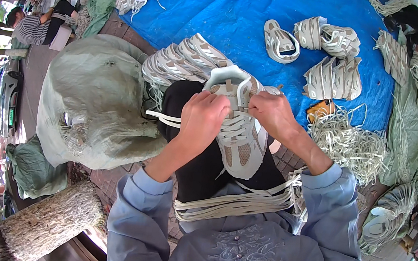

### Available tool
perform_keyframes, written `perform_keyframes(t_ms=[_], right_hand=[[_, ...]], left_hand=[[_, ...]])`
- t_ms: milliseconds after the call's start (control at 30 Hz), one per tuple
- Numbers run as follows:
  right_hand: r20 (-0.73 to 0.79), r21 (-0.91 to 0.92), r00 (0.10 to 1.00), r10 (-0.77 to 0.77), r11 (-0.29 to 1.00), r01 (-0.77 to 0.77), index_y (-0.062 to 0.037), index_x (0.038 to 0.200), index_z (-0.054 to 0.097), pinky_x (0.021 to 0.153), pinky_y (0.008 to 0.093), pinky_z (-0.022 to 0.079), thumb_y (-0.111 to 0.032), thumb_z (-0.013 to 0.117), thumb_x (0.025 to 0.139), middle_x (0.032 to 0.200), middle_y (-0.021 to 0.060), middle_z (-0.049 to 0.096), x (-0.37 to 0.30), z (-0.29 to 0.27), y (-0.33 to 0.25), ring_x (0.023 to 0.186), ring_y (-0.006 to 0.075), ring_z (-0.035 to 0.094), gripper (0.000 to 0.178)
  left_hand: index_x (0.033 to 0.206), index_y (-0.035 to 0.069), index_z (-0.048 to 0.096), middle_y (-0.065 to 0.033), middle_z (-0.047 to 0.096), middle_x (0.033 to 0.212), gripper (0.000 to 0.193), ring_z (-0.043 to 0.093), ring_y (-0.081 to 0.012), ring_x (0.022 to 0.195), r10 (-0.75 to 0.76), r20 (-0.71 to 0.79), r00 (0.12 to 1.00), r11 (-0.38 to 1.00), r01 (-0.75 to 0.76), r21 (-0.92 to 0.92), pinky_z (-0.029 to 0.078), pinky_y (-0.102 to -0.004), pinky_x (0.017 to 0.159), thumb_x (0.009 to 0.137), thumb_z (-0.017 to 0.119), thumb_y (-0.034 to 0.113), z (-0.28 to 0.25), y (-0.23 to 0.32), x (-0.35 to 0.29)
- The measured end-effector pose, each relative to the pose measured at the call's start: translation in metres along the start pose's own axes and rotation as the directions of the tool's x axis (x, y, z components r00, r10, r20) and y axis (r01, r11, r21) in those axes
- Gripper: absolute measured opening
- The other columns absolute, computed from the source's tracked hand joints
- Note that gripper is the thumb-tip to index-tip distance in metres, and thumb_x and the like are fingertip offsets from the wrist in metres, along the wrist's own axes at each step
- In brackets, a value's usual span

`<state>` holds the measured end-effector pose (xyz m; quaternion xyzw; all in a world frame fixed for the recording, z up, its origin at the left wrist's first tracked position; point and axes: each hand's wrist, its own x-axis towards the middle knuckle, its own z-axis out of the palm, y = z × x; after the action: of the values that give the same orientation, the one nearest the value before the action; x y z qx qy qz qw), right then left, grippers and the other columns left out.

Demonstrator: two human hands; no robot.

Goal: The person sits on the ground and laces a white sneaker by hand. They repeatedly thread a long white lace through the eyelets of the shoe, pulling it tight to secure the fit. The task involves handling the shoe and the lace continuously.

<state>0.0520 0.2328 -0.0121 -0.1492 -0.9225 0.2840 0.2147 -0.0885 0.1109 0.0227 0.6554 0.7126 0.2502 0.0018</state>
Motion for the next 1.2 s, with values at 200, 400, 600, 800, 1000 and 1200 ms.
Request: perform_keyframes(t_ms=[200, 400, 600, 800, 1000, 1200], right_hand=[[0.182, -0.407, 0.977, -0.114, 0.895, 0.181, -0.003, 0.063, 0.052, 0.046, 0.031, 0.047, -0.005, 0.056, 0.063, 0.063, 0.0091, 0.052, 0.01, 0.001, -0.016, 0.056, 0.0242, 0.058, 0.004], [0.05, -0.287, 0.988, -0.144, 0.946, 0.153, -0.0046, 0.064, 0.052, 0.047, 0.0297, 0.046, -0.004, 0.057, 0.06, 0.063, 0.0071, 0.051, 0.002, 0.002, -0.008, 0.056, 0.0224, 0.057, 0.006], [-0.1, -0.031, 0.988, -0.119, 0.993, 0.117, -0.005, 0.063, 0.05, 0.049, 0.0325, 0.046, -0.003, 0.057, 0.058, 0.06, 0.0069, 0.05, -0.004, 0.012, 0.003, 0.055, 0.0222, 0.056, 0.009], [-0.043, 0.229, 0.993, 0.112, 0.968, -0.1, -0.0035, 0.07, 0.055, 0.05, 0.0298, 0.044, -0.001, 0.061, 0.062, 0.063, 0.0071, 0.057, -0.006, 0.008, -0.001, 0.056, 0.0188, 0.056, 0.011], [0.065, 0.272, 0.97, 0.236, 0.931, -0.244, -0.0056, 0.07, 0.055, 0.051, 0.0316, 0.045, -0.003, 0.062, 0.063, 0.065, 0.0096, 0.057, -0.005, 0.003, 0.008, 0.057, 0.0226, 0.057, 0.01], [0.032, 0.284, 0.995, 0.094, 0.954, -0.099, -0.0057, 0.072, 0.056, 0.055, 0.028, 0.045, -0.003, 0.066, 0.062, 0.067, 0.0055, 0.057, -0.006, 0.003, 0.014, 0.061, 0.0179, 0.057, 0.014]], left_hand=[[0.071, 0.005, 0.06, -0.0124, 0.059, 0.067, 0.007, 0.058, -0.03, 0.067, -0.258, 0.195, 0.946, 0.96, 0.274, -0.064, 0.044, -0.0379, 0.057, 0.068, 0.055, 0.007, 0.017, 0.01, 0.018], [0.07, 0.006, 0.063, -0.0131, 0.059, 0.066, 0.012, 0.057, -0.0311, 0.063, -0.362, 0.329, 0.872, 0.824, 0.465, -0.324, 0.045, -0.0377, 0.058, 0.069, 0.053, 0.013, 0.018, 0.006, 0.024], [0.072, 0.006, 0.064, -0.0142, 0.06, 0.069, 0.015, 0.058, -0.0309, 0.066, -0.305, 0.425, 0.852, 0.845, 0.448, -0.292, 0.045, -0.0381, 0.06, 0.068, 0.05, 0.01, 0.021, 0.004, 0.031], [0.07, 0.006, 0.064, -0.0162, 0.059, 0.069, 0.015, 0.058, -0.0322, 0.067, -0.218, 0.481, 0.849, 0.878, 0.385, -0.283, 0.045, -0.04, 0.062, 0.069, 0.049, 0.009, 0.021, -0.001, 0.031], [0.067, 0.006, 0.063, -0.0166, 0.058, 0.067, 0.012, 0.058, -0.0337, 0.066, -0.106, 0.56, 0.821, 0.946, 0.257, -0.198, 0.045, -0.0404, 0.06, 0.067, 0.052, 0.007, 0.031, -0.007, 0.044], [0.071, 0.001, 0.06, -0.0174, 0.057, 0.065, 0.01, 0.058, -0.0304, 0.062, -0.036, 0.655, 0.755, 0.983, 0.145, -0.113, 0.044, -0.0365, 0.058, 0.067, 0.054, 0.008, 0.021, -0.015, 0.048]])
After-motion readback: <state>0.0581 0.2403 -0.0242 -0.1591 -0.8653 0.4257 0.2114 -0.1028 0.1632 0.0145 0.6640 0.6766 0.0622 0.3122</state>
